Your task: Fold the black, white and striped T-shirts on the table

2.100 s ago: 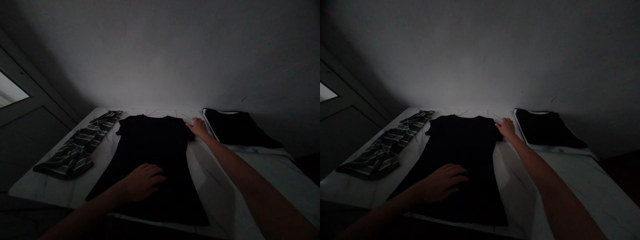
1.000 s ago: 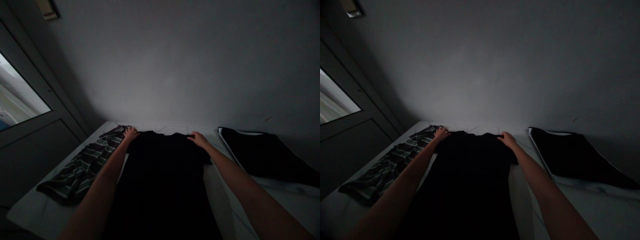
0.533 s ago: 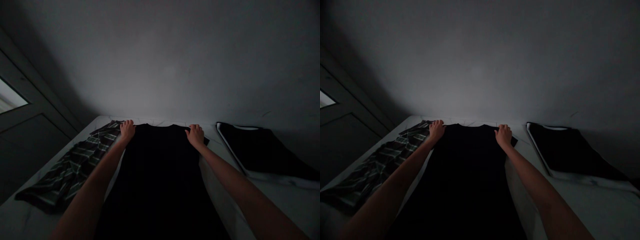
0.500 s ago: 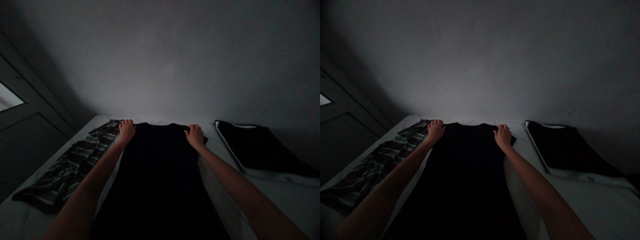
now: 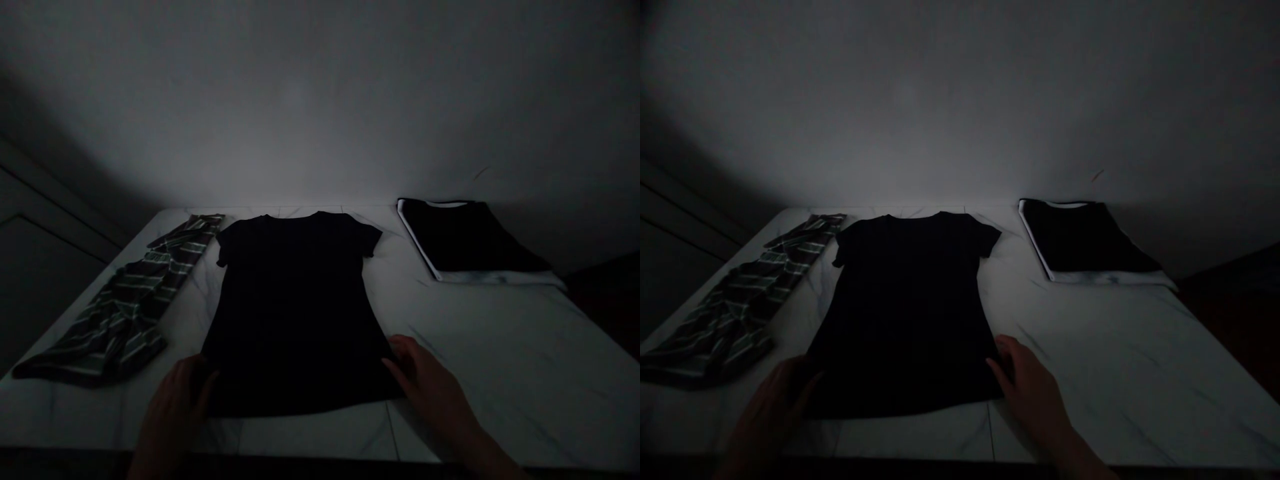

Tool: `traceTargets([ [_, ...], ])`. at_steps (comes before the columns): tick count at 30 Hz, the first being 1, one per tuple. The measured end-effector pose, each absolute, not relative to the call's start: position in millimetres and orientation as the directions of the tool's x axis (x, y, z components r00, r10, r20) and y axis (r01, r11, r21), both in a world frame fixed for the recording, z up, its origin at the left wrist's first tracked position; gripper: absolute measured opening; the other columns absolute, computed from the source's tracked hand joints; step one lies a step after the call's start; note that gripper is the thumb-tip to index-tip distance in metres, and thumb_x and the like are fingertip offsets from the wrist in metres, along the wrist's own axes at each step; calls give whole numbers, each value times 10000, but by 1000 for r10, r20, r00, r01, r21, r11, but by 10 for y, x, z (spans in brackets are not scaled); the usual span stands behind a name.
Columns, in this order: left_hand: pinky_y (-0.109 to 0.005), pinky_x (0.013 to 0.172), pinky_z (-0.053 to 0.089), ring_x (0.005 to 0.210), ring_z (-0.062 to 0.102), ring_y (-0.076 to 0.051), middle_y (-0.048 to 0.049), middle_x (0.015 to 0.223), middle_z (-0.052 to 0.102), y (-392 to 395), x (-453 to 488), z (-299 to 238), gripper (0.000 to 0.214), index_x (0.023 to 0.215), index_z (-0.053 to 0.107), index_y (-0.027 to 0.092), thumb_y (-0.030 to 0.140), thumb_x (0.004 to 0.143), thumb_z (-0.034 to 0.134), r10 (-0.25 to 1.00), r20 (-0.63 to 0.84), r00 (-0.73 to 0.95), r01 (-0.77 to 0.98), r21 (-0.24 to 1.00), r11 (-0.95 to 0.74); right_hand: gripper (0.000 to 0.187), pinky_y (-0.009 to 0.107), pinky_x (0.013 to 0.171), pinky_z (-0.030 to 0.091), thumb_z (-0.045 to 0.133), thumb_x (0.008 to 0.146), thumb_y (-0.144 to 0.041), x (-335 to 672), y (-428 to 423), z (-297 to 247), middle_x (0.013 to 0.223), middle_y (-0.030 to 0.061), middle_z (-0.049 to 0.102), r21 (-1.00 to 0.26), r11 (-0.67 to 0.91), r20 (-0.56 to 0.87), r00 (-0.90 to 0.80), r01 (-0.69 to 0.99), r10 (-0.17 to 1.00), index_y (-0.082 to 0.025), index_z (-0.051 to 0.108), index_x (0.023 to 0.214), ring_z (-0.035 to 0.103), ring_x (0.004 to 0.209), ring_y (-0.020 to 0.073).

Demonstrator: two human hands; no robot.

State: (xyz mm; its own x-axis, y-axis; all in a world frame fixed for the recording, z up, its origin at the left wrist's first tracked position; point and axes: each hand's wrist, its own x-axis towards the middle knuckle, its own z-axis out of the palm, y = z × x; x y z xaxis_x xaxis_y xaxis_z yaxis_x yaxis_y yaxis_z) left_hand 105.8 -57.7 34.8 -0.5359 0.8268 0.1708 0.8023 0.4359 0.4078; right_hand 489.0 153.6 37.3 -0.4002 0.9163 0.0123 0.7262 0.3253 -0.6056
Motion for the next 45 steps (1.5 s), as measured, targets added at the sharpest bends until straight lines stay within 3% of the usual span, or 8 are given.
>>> traceTargets([
  [4, -369, 732, 561, 818, 687, -248, -41, 900, 696, -604, 1005, 405, 268, 966, 548, 249, 471, 834, 478, 759, 82, -646, 691, 484, 537, 340, 340, 682, 516, 452, 909, -481, 4921, 1428, 307, 860, 35, 683, -639, 295, -3, -386, 710, 922, -260, 589, 1128, 671, 753, 216],
  [10, -327, 698, 551, 766, 679, -229, -32, 835, 690, -631, 634, 501, 210, 804, 621, 244, 414, 749, 512, 857, 5, -515, 752, 482, 450, 301, 278, 571, 435, 508, 897, -410, 5017, 1443, 426, 684, -16, 638, -556, 368, -140, -521, 745, 842, -285, 617, 1149, 625, 592, 183],
  [15, -403, 810, 515, 863, 649, -259, -66, 937, 651, -361, 801, 766, 196, 873, 670, 241, 332, 825, 503, 911, 97, -402, 902, 211, 376, 255, 255, 580, 401, 549, 906, -394, 4986, 1780, 732, 705, -2, 698, -492, 493, -238, -656, 718, 716, -291, 690, 1092, 649, 637, 179],
  [19, -394, 867, 491, 980, 608, -239, -61, 1069, 631, 239, 1726, 1005, 146, 995, 648, 239, 267, 898, 542, 999, 42, -28, 985, 170, 20, 257, 267, 667, 429, 526, 939, -402, 4648, 2609, 939, 880, 51, 749, -333, 485, -134, -550, 809, 825, -248, 731, 948, 684, 828, 208],
  [25, -410, 855, 494, 1067, 550, -269, -109, 1214, 575, 878, 3131, 791, 412, 1265, 511, 200, 361, 896, 600, 860, -9, 511, 850, 155, -503, 318, 272, 721, 462, 672, 855, -405, 3957, 3510, 789, 1117, 100, 678, -236, 326, -35, -344, 915, 938, -197, 645, 1093, 643, 983, 225],
  [32, -423, 805, 515, 1037, 541, -281, -129, 1207, 555, 971, 3355, 566, 368, 1187, 539, 190, 195, 821, 583, 903, -9, 429, 896, 125, -425, 358, 246, 652, 431, 521, 832, -55, 3873, 3540, 626, 1248, 30, 572, -135, 660, 100, -652, 739, 751, -261, 613, 1109, 615, 973, 173],
  [37, -360, 799, 523, 966, 587, -225, -78, 1037, 622, 924, 3266, 553, 302, 1095, 565, 181, 39, 847, 468, 932, -32, 361, 920, 174, -350, 335, 263, 732, 435, 441, 899, -77, 3961, 3680, 635, 1137, 30, 668, -147, 686, 113, -677, 713, 727, -248, 686, 1050, 614, 1032, 190],
  [45, -391, 767, 525, 906, 565, -237, -76, 946, 610, 746, 3186, 628, 172, 964, 554, 186, 145, 798, 539, 927, 58, 371, 904, 205, -374, 328, 261, 804, 429, 473, 900, -85, 4029, 3882, 614, 1166, 15, 708, -179, 670, 125, -659, 721, 742, -242, 729, 1031, 616, 1086, 194],
])
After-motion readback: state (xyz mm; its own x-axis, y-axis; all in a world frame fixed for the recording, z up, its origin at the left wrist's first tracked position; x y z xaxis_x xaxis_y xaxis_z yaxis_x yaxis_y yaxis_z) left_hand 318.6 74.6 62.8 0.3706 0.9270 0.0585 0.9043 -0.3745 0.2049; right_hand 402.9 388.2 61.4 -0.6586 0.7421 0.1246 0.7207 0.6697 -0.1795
